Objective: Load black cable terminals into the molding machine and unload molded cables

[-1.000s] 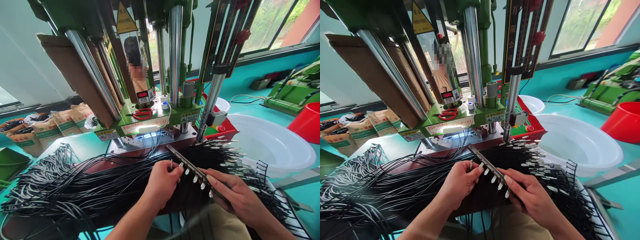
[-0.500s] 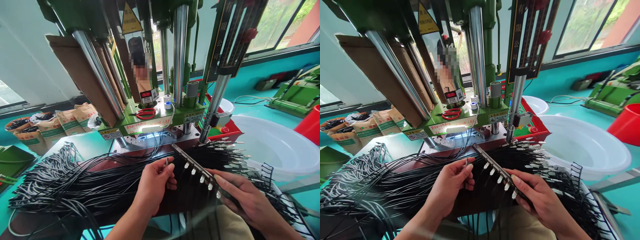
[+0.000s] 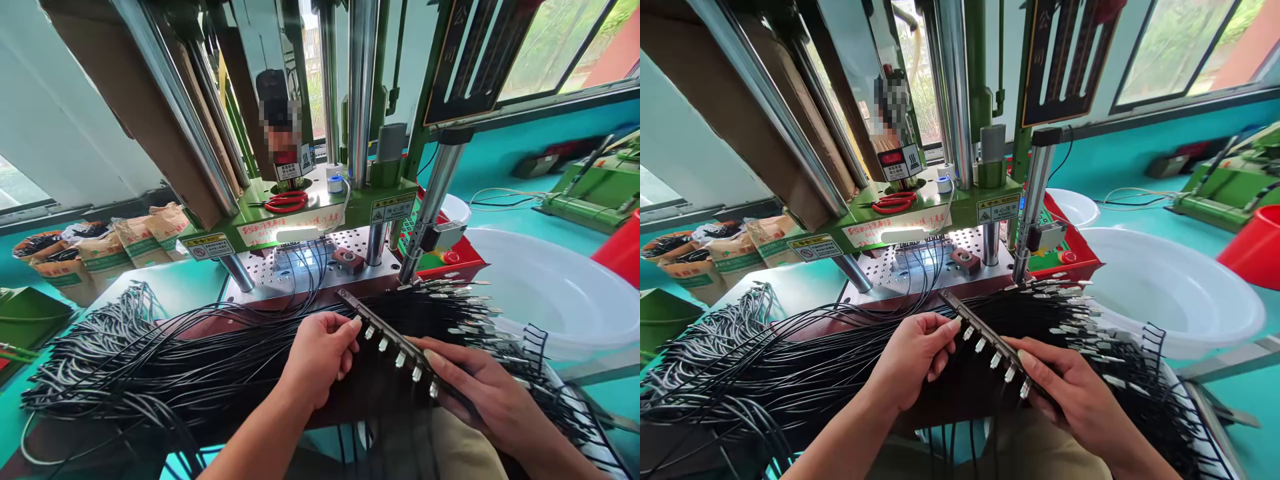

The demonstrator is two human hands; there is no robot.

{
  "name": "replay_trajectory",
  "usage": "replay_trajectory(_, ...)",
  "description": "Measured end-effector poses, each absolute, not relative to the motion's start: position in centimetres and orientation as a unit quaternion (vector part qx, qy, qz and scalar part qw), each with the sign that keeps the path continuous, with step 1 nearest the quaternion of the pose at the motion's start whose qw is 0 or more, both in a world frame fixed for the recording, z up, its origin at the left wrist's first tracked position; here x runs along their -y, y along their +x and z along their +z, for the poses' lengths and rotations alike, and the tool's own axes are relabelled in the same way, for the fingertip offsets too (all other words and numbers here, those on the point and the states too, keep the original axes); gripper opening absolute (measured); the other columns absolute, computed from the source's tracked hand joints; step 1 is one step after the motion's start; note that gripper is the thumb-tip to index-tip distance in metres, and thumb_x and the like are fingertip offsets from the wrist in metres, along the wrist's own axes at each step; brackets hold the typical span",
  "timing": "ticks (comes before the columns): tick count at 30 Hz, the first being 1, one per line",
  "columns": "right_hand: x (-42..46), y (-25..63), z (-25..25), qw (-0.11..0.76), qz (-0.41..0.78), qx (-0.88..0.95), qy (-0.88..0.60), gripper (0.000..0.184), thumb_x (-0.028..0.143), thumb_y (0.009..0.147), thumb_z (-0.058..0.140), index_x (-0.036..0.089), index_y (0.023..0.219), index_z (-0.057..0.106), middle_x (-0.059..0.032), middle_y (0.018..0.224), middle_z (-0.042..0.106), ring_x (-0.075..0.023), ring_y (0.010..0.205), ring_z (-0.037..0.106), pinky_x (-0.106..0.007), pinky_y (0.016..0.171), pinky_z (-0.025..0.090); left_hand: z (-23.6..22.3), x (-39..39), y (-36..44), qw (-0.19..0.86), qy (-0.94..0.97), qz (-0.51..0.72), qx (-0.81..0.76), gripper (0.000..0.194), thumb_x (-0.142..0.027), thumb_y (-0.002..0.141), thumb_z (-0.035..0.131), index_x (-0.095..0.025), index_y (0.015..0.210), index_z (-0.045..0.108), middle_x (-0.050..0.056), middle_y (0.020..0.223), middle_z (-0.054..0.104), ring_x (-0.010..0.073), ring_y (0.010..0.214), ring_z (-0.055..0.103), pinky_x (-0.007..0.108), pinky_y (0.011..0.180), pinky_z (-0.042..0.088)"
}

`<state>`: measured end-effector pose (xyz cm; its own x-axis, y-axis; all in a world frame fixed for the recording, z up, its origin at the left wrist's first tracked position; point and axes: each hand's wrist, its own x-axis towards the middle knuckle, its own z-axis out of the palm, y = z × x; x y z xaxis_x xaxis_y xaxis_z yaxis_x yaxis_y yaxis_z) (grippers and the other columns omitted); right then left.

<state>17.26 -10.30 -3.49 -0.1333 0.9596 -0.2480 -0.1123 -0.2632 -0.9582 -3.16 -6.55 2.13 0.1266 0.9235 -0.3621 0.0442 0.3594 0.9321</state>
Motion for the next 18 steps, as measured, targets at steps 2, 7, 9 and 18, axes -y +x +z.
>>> replay_trajectory(2,10.3,17.3,-3.8,0.429,0.622,0.432,-0.492,0.051,0.053,0.076,0.068,0.022,0.117,0.068,-0.0005,0.060,0.054,-0.0102,0.048,0.046,-0.018,0.037,0.034,2.0,6.5,-3.2,0.608,0.438,0.359,-0.556,0.022,-0.034,0.080,0.061,-0.015,0.072,0.054,-0.003,0.056,0.052,0.0030,0.034,0.036,0.014,0.029,0.022)
replay_trajectory(7,10.2,17.2,-4.1,0.424,0.618,0.452,-0.484,0.049,0.053,0.078,0.065,0.023,0.117,0.068,-0.0011,0.067,0.055,-0.0093,0.050,0.045,-0.018,0.037,0.033,2.0,6.4,-3.0,0.607,0.431,0.362,-0.561,0.021,-0.033,0.081,0.060,-0.015,0.072,0.053,-0.003,0.053,0.051,0.0037,0.033,0.035,0.015,0.028,0.020)
replay_trajectory(9,10.3,17.1,-4.0,0.421,0.615,0.460,-0.482,0.046,0.053,0.079,0.064,0.024,0.115,0.069,-0.0009,0.069,0.054,-0.0089,0.051,0.045,-0.018,0.037,0.033,2.1,6.3,-2.7,0.608,0.422,0.362,-0.567,0.019,-0.030,0.081,0.060,-0.015,0.071,0.052,-0.003,0.053,0.051,0.0035,0.033,0.034,0.015,0.028,0.019)
replay_trajectory(18,10.2,17.4,-3.7,0.407,0.599,0.465,-0.510,0.050,0.053,0.069,0.072,0.023,0.109,0.072,-0.0023,0.061,0.055,-0.0136,0.046,0.048,-0.022,0.033,0.035,2.4,5.7,-2.5,0.618,0.452,0.322,-0.556,0.023,-0.029,0.083,0.054,-0.017,0.063,0.050,-0.002,0.052,0.051,0.0065,0.035,0.038,0.019,0.033,0.026)
